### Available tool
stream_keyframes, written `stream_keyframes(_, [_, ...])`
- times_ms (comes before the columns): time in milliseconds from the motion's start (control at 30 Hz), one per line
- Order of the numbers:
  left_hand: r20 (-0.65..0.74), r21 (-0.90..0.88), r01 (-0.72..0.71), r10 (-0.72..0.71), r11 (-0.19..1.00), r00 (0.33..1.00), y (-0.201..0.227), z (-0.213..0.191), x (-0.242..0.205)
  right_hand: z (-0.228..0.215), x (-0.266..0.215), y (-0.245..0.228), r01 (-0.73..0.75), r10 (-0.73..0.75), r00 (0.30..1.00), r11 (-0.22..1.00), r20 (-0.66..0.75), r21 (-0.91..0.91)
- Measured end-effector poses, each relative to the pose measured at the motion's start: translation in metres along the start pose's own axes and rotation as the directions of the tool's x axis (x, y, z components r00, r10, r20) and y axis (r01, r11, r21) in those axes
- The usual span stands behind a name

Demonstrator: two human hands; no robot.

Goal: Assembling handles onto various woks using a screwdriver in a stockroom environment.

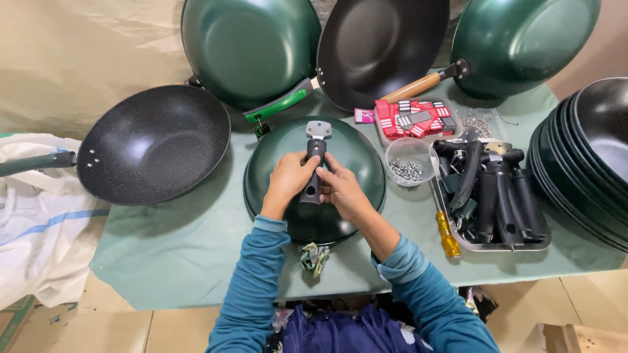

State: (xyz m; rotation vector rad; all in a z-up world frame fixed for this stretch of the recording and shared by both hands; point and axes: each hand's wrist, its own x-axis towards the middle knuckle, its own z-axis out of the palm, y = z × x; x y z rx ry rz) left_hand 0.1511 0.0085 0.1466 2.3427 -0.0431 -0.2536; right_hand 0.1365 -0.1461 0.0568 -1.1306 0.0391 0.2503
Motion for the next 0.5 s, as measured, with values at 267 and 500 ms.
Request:
stream_keyframes(267, [-0.010,0.036,-0.059,0.060,0.998,0.998,0.004,-0.006,-0.001,0.019,-0.023,-0.017,0.006,-0.004,0.999,0.999,0.047,-0.039])
stream_keyframes(500, [0.002,0.056,-0.069,0.069,0.996,0.998,0.009,-0.012,-0.005,0.020,-0.036,-0.023,0.005,0.007,0.995,0.992,0.098,-0.125])
